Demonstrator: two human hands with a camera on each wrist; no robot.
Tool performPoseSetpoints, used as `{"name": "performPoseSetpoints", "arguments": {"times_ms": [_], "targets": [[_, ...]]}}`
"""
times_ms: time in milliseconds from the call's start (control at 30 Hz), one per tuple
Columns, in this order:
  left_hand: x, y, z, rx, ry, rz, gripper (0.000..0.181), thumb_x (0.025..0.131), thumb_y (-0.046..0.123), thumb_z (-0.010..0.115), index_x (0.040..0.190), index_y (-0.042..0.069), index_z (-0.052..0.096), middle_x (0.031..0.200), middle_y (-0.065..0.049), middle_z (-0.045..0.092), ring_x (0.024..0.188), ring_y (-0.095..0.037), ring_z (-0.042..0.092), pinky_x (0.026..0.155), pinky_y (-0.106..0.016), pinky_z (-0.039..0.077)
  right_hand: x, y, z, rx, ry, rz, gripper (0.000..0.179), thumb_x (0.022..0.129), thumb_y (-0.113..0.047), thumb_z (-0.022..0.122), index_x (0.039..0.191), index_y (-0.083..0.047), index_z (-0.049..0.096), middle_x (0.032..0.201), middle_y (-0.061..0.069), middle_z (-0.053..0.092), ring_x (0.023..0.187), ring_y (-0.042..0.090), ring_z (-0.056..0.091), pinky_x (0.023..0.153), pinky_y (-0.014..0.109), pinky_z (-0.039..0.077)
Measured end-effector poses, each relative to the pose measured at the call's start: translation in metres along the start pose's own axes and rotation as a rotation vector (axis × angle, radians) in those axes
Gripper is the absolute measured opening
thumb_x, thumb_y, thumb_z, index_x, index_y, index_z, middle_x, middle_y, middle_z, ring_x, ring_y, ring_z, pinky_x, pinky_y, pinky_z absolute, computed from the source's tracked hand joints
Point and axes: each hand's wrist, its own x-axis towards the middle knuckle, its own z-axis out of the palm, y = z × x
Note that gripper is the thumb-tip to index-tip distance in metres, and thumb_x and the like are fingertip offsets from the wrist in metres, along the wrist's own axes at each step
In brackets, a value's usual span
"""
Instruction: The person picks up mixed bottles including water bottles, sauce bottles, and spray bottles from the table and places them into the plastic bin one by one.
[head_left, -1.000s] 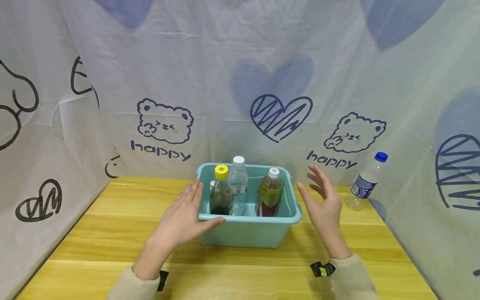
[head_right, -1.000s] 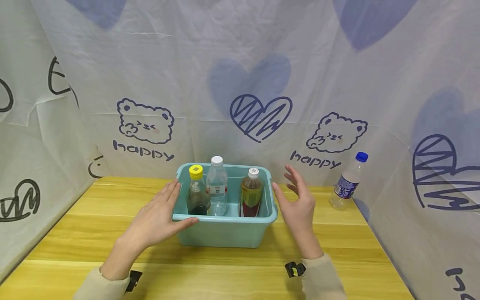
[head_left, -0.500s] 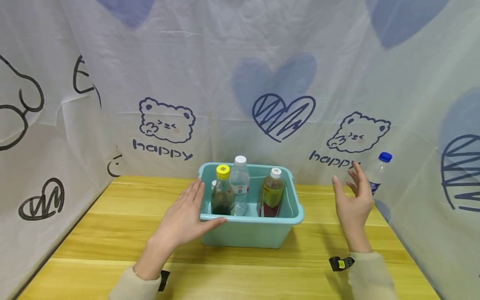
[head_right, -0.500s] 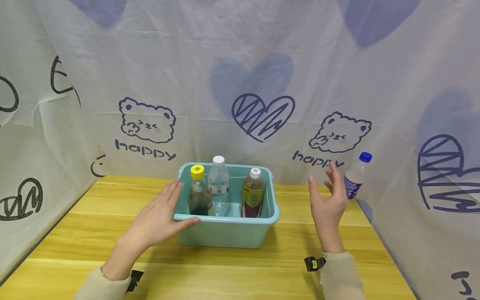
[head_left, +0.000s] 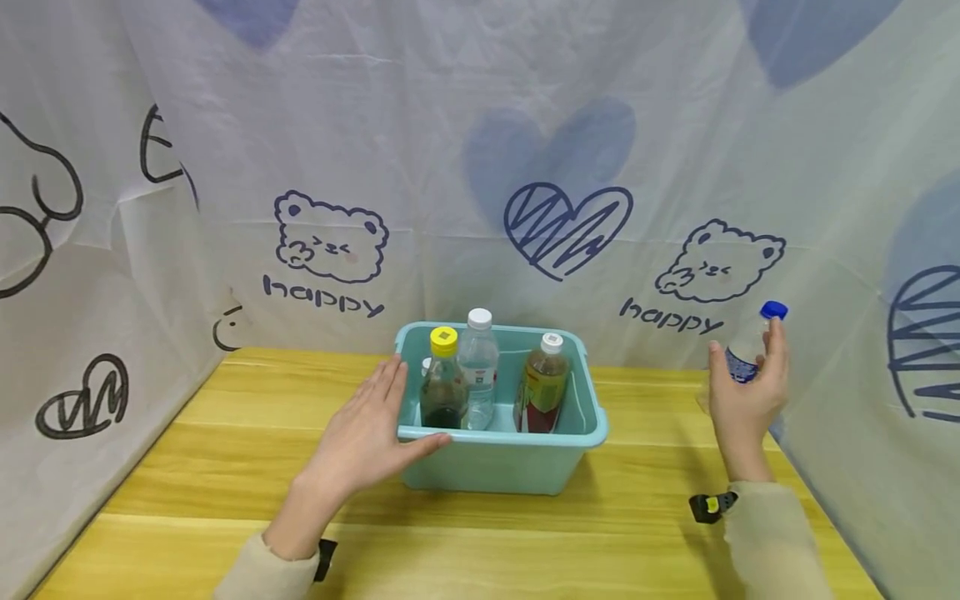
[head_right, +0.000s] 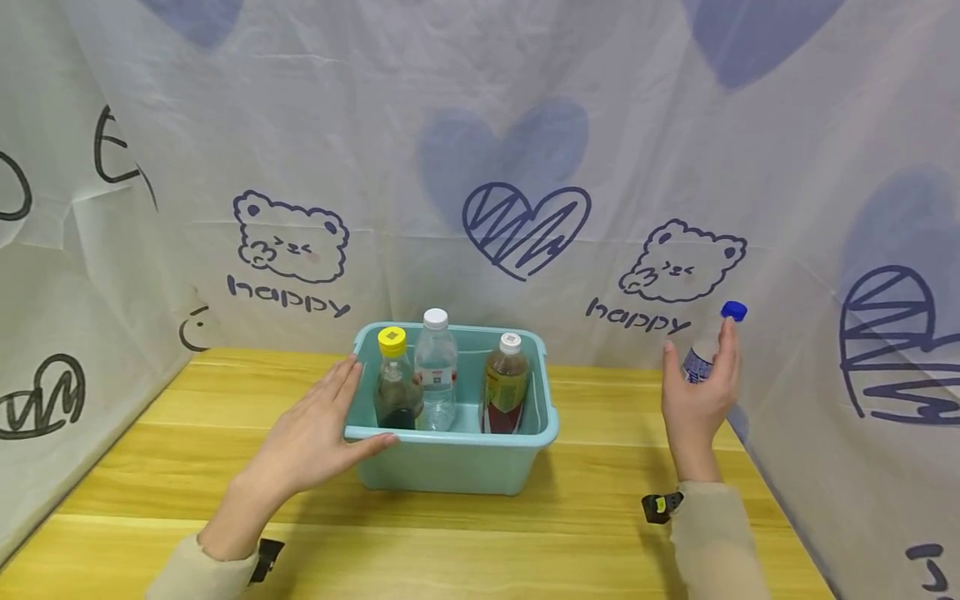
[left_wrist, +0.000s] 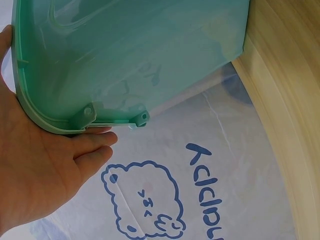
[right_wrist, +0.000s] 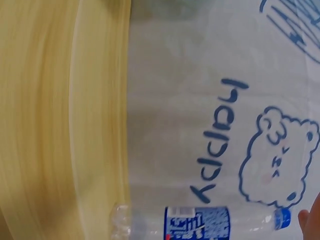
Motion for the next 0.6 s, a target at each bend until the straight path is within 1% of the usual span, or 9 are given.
{"name": "performPoseSetpoints", "arguments": {"times_ms": [100,267,400,600], "targets": [[0.0,-0.001,-0.001,0.001,-0.001,-0.004,0.125,0.085,0.087,0.052,0.162,-0.006,0.021,0.171,-0.022,0.014,0.157,-0.041,0.021,0.126,-0.054,0.025,0.006,0.009,0.001,-0.012,0.004,0.031,0.077,0.093,-0.02,0.079,0.16,-0.016,0.041,0.164,-0.002,0.041,0.149,0.013,0.039,0.123,0.028,0.032],[0.0,0.0,-0.002,0.0,-0.012,-0.008,0.126,0.085,0.089,0.05,0.163,-0.005,0.021,0.171,-0.021,0.014,0.157,-0.041,0.02,0.126,-0.053,0.024,0.015,0.023,0.002,-0.07,-0.001,0.099,0.08,0.093,-0.025,0.078,0.162,-0.021,0.037,0.167,-0.002,0.036,0.153,0.011,0.031,0.125,0.023,0.019],[-0.001,0.001,-0.003,-0.005,-0.014,-0.01,0.126,0.084,0.09,0.049,0.163,-0.005,0.022,0.171,-0.021,0.014,0.157,-0.041,0.02,0.126,-0.054,0.025,0.021,0.033,0.0,-0.105,-0.02,0.166,0.08,0.096,-0.031,0.073,0.164,-0.022,0.032,0.169,-0.004,0.032,0.154,0.01,0.027,0.126,0.023,0.015],[-0.001,0.001,-0.004,-0.007,-0.012,-0.012,0.125,0.085,0.088,0.051,0.162,-0.006,0.022,0.171,-0.021,0.015,0.157,-0.041,0.021,0.126,-0.054,0.025,0.031,0.046,-0.003,-0.107,-0.066,0.268,0.081,0.098,-0.037,0.067,0.166,-0.019,0.026,0.171,-0.003,0.027,0.156,0.012,0.022,0.128,0.027,0.012]]}}
